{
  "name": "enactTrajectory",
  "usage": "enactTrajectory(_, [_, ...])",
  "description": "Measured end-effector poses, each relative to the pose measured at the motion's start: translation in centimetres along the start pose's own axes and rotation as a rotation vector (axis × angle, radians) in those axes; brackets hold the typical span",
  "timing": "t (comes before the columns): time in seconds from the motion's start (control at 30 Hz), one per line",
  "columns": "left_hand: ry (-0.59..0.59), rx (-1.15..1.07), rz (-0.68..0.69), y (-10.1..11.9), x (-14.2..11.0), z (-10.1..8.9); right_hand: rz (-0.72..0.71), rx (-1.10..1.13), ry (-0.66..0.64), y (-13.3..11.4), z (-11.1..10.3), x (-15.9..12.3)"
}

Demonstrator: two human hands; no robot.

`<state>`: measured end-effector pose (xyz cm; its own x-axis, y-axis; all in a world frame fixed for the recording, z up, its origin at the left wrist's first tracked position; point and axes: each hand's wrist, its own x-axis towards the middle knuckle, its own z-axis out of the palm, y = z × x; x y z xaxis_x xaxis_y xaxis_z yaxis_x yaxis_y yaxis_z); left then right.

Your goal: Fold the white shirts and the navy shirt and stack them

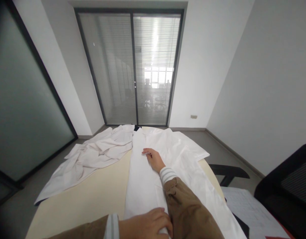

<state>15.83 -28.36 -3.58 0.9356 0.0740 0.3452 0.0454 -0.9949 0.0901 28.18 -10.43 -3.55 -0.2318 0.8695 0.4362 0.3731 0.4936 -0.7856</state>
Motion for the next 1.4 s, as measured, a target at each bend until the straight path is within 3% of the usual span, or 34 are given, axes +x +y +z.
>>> enactTrajectory(0.23, [-0.016,-0.008,0.025,0.1,-0.2,-0.3,0.005,-0.099,-0.077,0.1,0.0,0.0])
enactTrajectory(0.33, [-0.017,-0.059,-0.036,0.0,-0.2,-1.6,-0.022,-0.176,-0.099,0.0,-0.1,-0.1])
enactTrajectory(0.43, [0.025,-0.07,-0.23,-0.4,-0.5,-3.8,-0.039,-0.306,-0.103,-0.2,-0.3,-0.3])
enactTrajectory(0.5, [0.094,-0.086,-0.439,-0.8,-0.9,-5.0,-0.029,-0.357,-0.115,-0.1,-0.4,-0.4])
enactTrajectory(0.57, [0.139,-0.087,-0.615,-1.2,-1.5,-5.5,-0.014,-0.364,-0.128,0.0,-0.3,-0.4])
enactTrajectory(0.63, [0.114,-0.086,-0.701,-1.5,-2.0,-5.3,-0.009,-0.358,-0.132,0.1,-0.2,-0.3])
enactTrajectory(0.8, [-0.018,-0.063,-0.734,-1.6,-2.3,-4.4,-0.007,-0.444,-0.1,-0.1,-0.1,-0.3])
enactTrajectory(0.9, [-0.036,-0.051,-0.76,-1.5,-2.2,-4.3,0.021,-0.503,-0.035,-0.3,-0.3,-0.2])
enactTrajectory(1.03, [-0.017,-0.067,-0.765,-1.4,-2.4,-4.2,0.027,-0.422,-0.006,-0.4,-0.5,0.0])
enactTrajectory(1.13, [0.07,-0.084,-0.741,-1.5,-2.3,-3.8,-0.022,-0.37,-0.034,-0.3,-0.5,0.0])
enactTrajectory(1.23, [0.244,-0.126,-0.798,-3.0,-2.0,-3.9,-0.039,-0.384,-0.043,-0.2,-0.4,-0.1])
enactTrajectory(1.3, [0.379,-0.149,-0.884,-5.4,-2.2,-4.4,-0.028,-0.401,-0.055,-0.1,-0.4,-0.2])
enactTrajectory(1.4, [0.635,-0.103,-0.967,-11.1,-3.1,-5.6,-0.014,-0.415,-0.072,0.0,-0.3,-0.2])
